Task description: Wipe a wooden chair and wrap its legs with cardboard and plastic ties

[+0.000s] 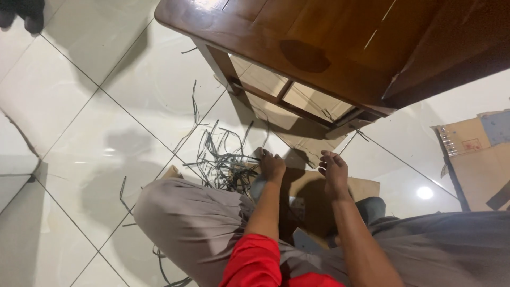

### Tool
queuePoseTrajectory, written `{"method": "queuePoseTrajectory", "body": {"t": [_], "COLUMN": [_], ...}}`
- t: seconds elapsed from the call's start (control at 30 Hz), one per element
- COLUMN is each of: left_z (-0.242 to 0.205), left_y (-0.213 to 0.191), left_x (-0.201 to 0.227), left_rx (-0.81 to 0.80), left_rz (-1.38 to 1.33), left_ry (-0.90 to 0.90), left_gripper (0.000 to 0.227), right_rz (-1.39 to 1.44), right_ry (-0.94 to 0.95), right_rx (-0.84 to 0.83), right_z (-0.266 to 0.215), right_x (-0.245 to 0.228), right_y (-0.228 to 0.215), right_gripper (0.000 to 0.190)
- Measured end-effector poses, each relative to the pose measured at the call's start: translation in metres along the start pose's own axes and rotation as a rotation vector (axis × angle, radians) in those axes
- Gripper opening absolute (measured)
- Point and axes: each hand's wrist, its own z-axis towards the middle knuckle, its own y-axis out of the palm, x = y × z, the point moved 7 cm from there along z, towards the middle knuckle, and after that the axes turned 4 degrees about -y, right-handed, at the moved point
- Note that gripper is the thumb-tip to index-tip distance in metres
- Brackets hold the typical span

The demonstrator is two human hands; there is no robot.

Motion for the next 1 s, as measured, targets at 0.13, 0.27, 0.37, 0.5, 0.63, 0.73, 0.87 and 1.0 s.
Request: {"method": "queuePoseTrajectory", "body": {"t": [0.13, 0.27, 0.37, 0.5, 0.63, 0.73, 0.87, 1.0], "left_z": [-0.043, -0.101, -0.136, -0.136, -0.145, -0.145, -0.167, -0.165], "left_y": [-0.034, -0.071, -0.080, -0.015, 0.007, 0.021, 0.014, 0.026], "left_x": [0.029, 0.072, 0.090, 0.094, 0.099, 0.097, 0.107, 0.097], "left_rx": [0.013, 0.176, -0.036, -0.321, -0.457, -0.454, -0.485, -0.444], "left_rz": [-0.112, -0.549, -0.627, -0.900, -0.893, -0.648, -0.411, -0.374], "left_ry": [-0.057, 0.181, 0.114, 0.051, 0.223, 0.317, 0.428, 0.452], "left_gripper": [0.059, 0.037, 0.033, 0.027, 0.022, 0.028, 0.035, 0.023], "right_rz": [-0.019, -0.037, -0.035, -0.064, -0.056, -0.089, 0.043, 0.198], "right_ry": [-0.006, -0.009, -0.021, -0.069, -0.059, -0.066, -0.112, -0.112], "right_rx": [-0.002, -0.005, 0.008, 0.011, -0.006, -0.018, 0.056, 0.097], "right_z": [-0.002, -0.003, 0.002, 0.009, 0.010, 0.017, 0.041, 0.022], "right_x": [0.001, 0.001, 0.007, -0.001, -0.015, -0.017, -0.006, -0.038], "right_y": [0.000, 0.002, 0.000, -0.009, -0.011, -0.020, -0.047, -0.055], "right_gripper": [0.022, 0.024, 0.023, 0.028, 0.038, 0.040, 0.026, 0.025]}}
